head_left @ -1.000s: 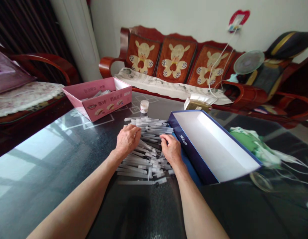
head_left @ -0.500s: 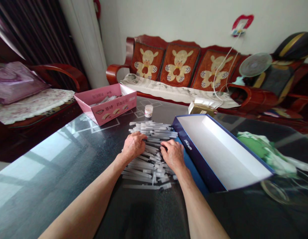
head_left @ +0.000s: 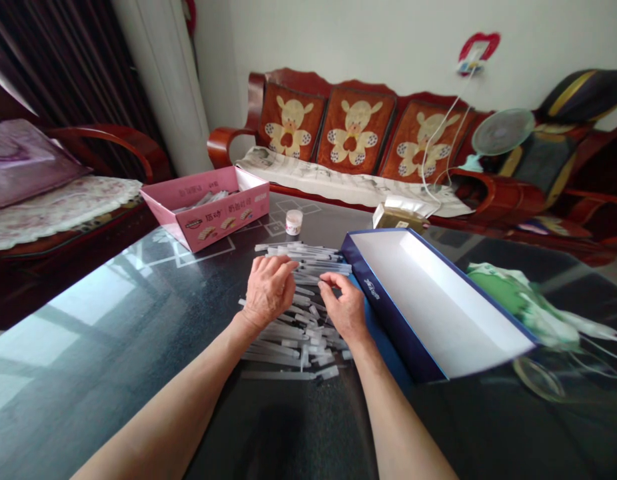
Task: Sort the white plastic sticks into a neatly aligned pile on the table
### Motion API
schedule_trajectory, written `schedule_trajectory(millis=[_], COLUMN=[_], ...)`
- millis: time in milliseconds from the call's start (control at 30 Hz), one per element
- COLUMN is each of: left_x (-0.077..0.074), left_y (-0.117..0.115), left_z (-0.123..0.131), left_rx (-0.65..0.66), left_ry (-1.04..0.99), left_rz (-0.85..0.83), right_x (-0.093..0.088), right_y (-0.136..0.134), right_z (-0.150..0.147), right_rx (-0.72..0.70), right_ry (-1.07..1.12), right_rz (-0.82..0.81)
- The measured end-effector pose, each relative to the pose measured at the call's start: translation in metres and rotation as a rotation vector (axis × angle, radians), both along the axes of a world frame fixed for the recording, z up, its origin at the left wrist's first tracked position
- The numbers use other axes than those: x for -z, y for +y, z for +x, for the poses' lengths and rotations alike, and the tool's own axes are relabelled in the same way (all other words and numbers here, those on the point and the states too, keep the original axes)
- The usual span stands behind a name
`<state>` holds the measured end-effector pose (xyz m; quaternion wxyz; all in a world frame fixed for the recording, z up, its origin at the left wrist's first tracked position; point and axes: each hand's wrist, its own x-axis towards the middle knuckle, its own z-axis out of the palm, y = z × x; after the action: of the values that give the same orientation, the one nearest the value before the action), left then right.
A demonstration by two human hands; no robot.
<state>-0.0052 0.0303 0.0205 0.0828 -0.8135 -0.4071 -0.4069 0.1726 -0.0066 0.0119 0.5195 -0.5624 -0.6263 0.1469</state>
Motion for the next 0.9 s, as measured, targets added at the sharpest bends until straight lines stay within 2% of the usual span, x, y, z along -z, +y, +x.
schedule_trajectory(millis=[133, 267, 700, 900], left_x=[-0.002, 0.000, 0.000, 0.001], left_y=[-0.009, -0.012, -0.015, -0.014], left_z=[0.010, 0.014, 0.016, 0.015], left_rx=[0.115, 0.059, 0.027, 0.011], left_ry=[0.100, 0.103, 0.151, 0.178], left_rz=[0.000, 0.001, 0.007, -0.001], right_x=[-0.002, -0.004, -0.009, -0.003], right_y=[-0.001, 0.000, -0.005, -0.002], right_z=[-0.007, -0.009, -0.010, -0.012], right_rx=[-0.071, -0.109, -0.073, -0.123], right_ry=[0.229, 0.370, 0.214, 0.327], right_rz=[-0.103, -0.167, -0.165, -0.182])
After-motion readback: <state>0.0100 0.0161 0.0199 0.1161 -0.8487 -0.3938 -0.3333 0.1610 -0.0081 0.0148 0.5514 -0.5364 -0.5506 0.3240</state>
